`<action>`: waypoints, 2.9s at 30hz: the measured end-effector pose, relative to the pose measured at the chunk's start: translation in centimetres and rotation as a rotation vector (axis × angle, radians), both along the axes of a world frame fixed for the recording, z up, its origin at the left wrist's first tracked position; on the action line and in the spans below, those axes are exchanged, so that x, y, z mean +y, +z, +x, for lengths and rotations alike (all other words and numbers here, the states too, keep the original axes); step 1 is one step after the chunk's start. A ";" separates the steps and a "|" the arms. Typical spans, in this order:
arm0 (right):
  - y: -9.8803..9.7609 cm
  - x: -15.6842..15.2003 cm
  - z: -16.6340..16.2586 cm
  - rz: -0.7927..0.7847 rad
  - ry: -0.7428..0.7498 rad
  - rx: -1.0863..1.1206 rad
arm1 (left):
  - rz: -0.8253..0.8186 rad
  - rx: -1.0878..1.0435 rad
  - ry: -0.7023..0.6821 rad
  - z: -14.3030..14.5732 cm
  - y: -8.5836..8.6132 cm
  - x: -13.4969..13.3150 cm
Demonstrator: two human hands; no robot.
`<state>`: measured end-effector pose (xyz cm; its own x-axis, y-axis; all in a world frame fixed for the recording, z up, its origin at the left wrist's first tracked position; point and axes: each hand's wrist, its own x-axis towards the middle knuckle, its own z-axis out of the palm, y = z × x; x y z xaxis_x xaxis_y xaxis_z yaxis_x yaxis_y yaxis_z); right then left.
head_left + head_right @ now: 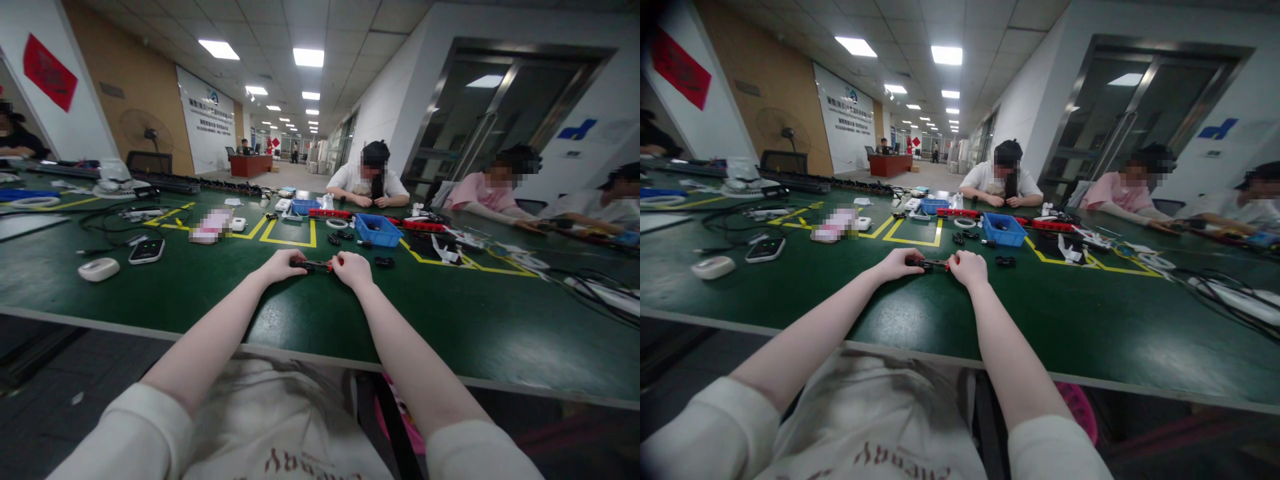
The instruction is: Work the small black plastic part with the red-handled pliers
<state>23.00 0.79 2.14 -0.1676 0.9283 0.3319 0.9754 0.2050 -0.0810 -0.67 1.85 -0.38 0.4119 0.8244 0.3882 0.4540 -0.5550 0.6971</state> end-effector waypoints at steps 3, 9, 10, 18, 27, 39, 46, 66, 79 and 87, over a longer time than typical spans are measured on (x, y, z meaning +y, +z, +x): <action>0.1 -0.1 0.0 -0.002 0.007 0.006 | 0.006 0.010 -0.002 0.0 0.1 -0.1; 0.2 -0.1 0.1 0.007 0.011 0.017 | 0.016 0.022 -0.004 0.0 0.2 -0.2; 0.2 -0.1 0.1 0.011 0.008 0.019 | 0.016 0.023 -0.006 0.0 0.2 -0.2; 0.2 -0.2 0.3 0.038 -0.017 0.036 | 0.021 0.022 -0.007 0.0 0.0 0.0; 0.1 -0.1 -0.1 -0.001 -0.003 0.016 | 0.048 0.043 -0.006 0.0 -0.5 0.4; 0.1 0.2 0.0 -0.038 -0.018 0.039 | 0.122 0.066 -0.001 -0.1 -0.4 0.5; 0.1 0.2 0.1 -0.043 -0.025 0.064 | 0.141 0.072 0.004 -0.1 -0.3 0.4; 0.1 0.1 0.0 -0.002 -0.032 0.058 | 0.088 0.052 -0.015 0.1 -0.5 0.3; 0.0 0.1 0.2 0.013 -0.032 0.066 | 0.099 0.072 -0.025 0.0 -0.1 0.1; 0.0 0.2 0.0 0.006 -0.026 0.057 | 0.092 0.058 -0.019 0.1 -0.2 0.1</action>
